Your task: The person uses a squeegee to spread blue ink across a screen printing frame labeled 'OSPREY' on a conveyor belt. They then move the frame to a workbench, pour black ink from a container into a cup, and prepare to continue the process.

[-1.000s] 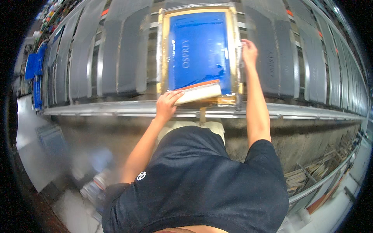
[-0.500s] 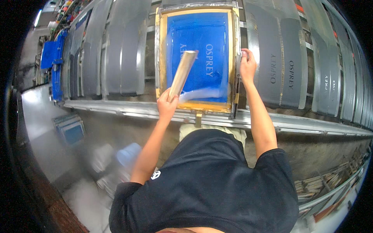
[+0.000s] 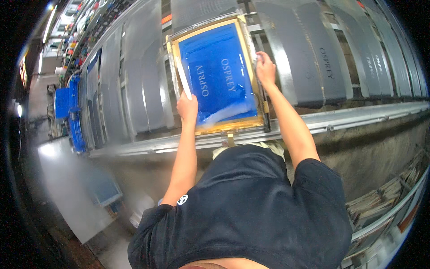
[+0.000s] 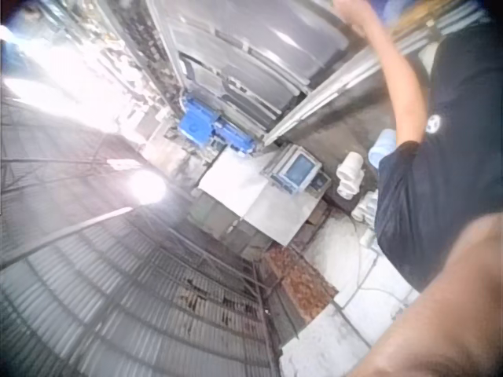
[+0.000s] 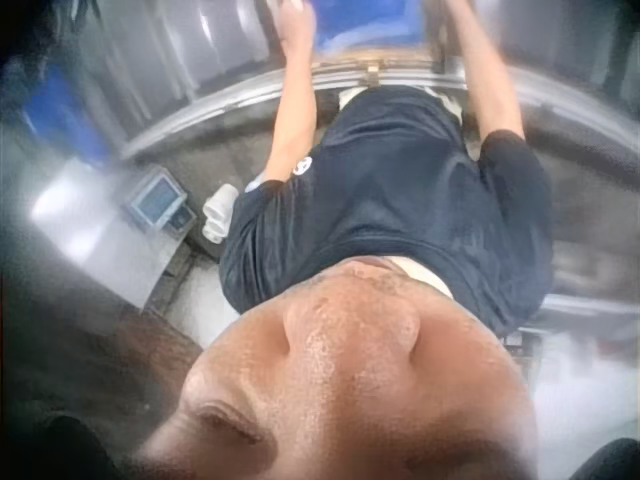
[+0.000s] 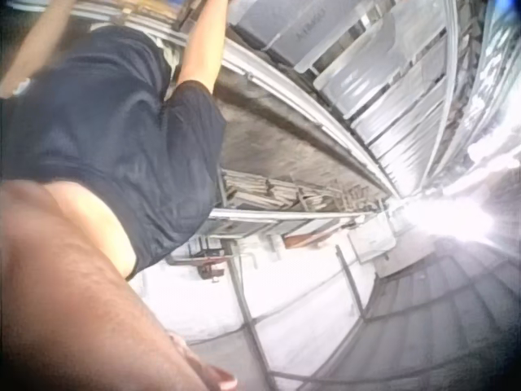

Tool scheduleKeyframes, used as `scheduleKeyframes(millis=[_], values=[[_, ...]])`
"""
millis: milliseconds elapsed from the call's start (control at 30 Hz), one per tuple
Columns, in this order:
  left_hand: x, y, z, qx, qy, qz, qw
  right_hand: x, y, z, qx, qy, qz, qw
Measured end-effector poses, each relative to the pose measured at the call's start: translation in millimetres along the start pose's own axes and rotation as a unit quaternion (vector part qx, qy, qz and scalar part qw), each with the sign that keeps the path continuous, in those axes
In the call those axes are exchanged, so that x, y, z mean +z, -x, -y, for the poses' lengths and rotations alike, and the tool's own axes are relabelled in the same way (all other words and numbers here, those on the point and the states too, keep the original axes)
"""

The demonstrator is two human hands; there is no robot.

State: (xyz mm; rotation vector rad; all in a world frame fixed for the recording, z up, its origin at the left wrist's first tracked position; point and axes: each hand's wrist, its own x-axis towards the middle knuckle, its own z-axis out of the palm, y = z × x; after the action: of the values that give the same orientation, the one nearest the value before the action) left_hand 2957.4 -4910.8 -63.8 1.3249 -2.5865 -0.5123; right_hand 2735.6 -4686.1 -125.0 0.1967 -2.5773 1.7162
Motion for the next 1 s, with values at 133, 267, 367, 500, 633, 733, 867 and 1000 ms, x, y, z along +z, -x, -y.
scheduleKeyframes(millis=[133, 267, 367, 500, 633, 733, 867, 1000], values=[[13.8, -5.8, -40.0, 0.031, 0.060, 0.057, 0.996, -3.9, -6.2, -6.0, 0.070, 0.020, 0.045, 0.996], [8.4, 11.4, -44.4, 0.127, 0.003, 0.145, 0.981, -9.9, -16.5, -10.2, 0.072, 0.016, 0.117, 0.990], [-6.2, 41.0, -10.1, 0.231, 0.024, 0.196, 0.953, -5.4, -15.6, -7.4, 0.077, 0.006, 0.090, 0.993], [-21.5, 94.0, 40.2, 0.318, 0.033, 0.223, 0.921, -3.9, -10.9, -6.0, 0.044, -0.019, 0.029, 0.998], [-39.7, 115.1, 64.5, 0.311, 0.090, 0.206, 0.923, -6.8, -11.8, -12.3, 0.052, 0.002, 0.040, 0.998], [-52.4, 107.0, 68.2, 0.335, 0.063, 0.170, 0.925, -4.0, -15.9, -23.8, -0.042, 0.029, 0.012, 0.999], [-55.0, 75.0, 61.7, 0.331, 0.043, 0.149, 0.931, 1.6, -20.4, -40.5, -0.064, 0.009, 0.053, 0.996], [-36.7, 29.4, 45.5, 0.295, 0.064, 0.143, 0.943, -3.8, -21.7, -36.9, 0.045, 0.136, 0.086, 0.986]])
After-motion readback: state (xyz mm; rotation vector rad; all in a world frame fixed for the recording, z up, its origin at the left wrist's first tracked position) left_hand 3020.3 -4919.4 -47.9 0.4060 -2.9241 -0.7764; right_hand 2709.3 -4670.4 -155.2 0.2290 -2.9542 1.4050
